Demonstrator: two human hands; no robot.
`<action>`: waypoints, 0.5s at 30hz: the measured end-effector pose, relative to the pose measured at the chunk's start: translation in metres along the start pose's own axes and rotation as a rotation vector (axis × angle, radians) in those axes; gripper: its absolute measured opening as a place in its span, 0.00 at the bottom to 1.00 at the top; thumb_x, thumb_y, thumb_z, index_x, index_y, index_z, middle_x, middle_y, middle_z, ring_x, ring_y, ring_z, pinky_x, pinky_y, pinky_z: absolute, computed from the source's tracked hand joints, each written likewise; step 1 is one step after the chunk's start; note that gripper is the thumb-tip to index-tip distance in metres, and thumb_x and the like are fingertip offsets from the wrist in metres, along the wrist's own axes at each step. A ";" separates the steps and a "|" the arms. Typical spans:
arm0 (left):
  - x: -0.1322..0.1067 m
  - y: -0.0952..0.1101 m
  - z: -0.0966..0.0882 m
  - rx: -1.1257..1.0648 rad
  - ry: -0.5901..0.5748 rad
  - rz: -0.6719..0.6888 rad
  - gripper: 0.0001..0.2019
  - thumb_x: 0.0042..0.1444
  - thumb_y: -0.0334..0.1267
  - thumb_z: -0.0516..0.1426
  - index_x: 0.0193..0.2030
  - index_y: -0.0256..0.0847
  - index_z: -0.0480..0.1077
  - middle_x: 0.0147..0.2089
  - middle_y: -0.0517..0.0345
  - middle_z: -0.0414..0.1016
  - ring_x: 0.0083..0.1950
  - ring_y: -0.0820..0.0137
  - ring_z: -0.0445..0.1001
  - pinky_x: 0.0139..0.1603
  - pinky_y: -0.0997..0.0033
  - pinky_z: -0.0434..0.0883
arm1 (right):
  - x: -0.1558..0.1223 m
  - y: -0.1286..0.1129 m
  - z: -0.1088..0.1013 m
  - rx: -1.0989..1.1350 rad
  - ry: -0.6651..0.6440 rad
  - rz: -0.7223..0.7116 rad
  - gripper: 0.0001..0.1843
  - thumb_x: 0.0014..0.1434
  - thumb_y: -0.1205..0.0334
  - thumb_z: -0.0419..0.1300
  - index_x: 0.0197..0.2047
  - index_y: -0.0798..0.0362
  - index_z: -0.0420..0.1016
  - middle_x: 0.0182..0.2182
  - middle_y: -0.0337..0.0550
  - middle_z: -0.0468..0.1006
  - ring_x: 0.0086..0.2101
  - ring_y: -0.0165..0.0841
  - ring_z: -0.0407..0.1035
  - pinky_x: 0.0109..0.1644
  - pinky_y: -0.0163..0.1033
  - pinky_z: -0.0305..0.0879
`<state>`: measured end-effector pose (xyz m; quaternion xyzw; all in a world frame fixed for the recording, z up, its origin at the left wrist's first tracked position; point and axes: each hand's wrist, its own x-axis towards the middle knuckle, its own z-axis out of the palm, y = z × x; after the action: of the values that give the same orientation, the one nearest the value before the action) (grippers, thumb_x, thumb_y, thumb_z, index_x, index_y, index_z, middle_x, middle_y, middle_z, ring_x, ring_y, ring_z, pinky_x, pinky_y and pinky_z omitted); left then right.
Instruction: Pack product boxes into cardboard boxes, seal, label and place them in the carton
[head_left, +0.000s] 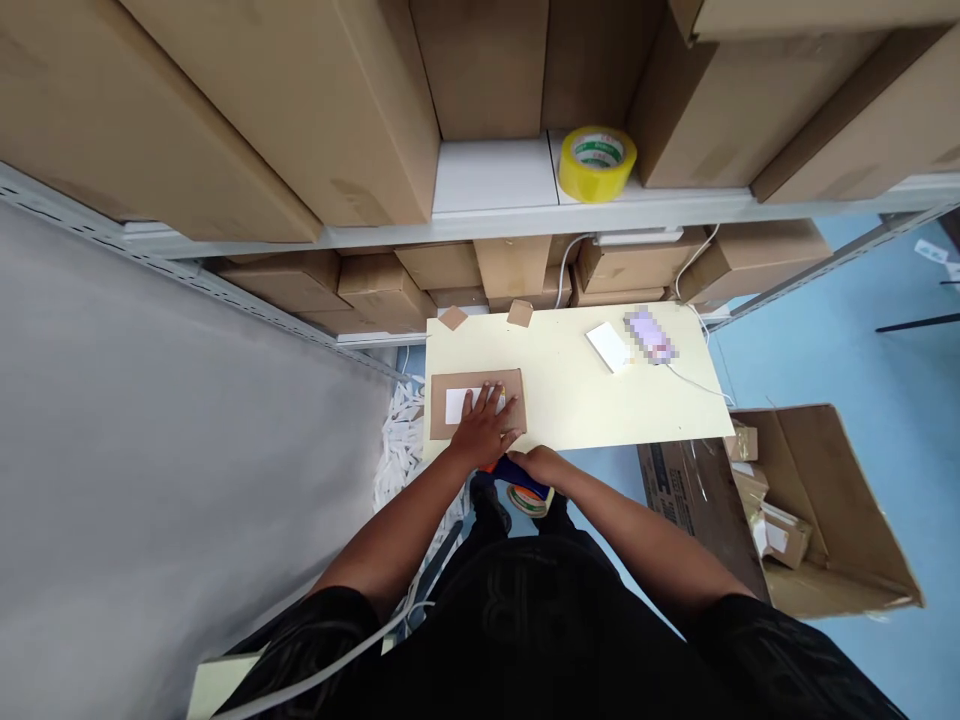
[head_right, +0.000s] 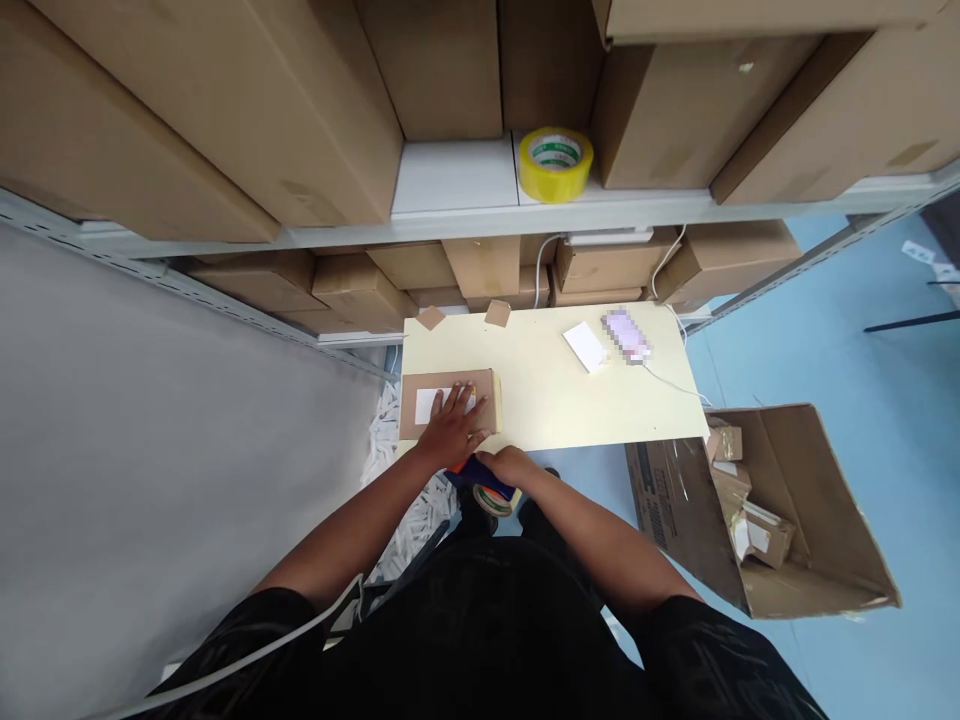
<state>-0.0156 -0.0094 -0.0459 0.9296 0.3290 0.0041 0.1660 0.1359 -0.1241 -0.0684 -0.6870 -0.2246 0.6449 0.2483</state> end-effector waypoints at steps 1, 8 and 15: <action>0.000 -0.002 -0.001 -0.018 -0.003 -0.005 0.33 0.68 0.52 0.54 0.76 0.44 0.57 0.81 0.42 0.44 0.81 0.46 0.39 0.76 0.36 0.37 | -0.011 0.000 -0.010 -0.054 0.030 0.030 0.21 0.57 0.44 0.69 0.23 0.51 0.77 0.17 0.42 0.75 0.31 0.40 0.75 0.35 0.37 0.65; -0.010 -0.029 -0.013 -0.116 0.040 -0.035 0.26 0.70 0.44 0.49 0.70 0.38 0.66 0.77 0.44 0.58 0.79 0.55 0.50 0.77 0.44 0.49 | -0.080 -0.021 -0.101 0.151 0.127 0.040 0.31 0.62 0.34 0.60 0.33 0.56 0.83 0.32 0.53 0.85 0.31 0.40 0.78 0.37 0.40 0.72; -0.051 -0.047 -0.010 0.017 0.210 -0.439 0.27 0.65 0.44 0.53 0.68 0.38 0.67 0.77 0.38 0.56 0.79 0.43 0.49 0.74 0.33 0.48 | -0.088 -0.090 -0.153 0.278 0.325 -0.161 0.26 0.64 0.39 0.57 0.34 0.54 0.82 0.32 0.50 0.85 0.33 0.41 0.78 0.34 0.39 0.72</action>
<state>-0.0858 -0.0035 -0.0456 0.8317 0.5386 0.0619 0.1197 0.2832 -0.1176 0.0633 -0.7210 -0.1447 0.5284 0.4243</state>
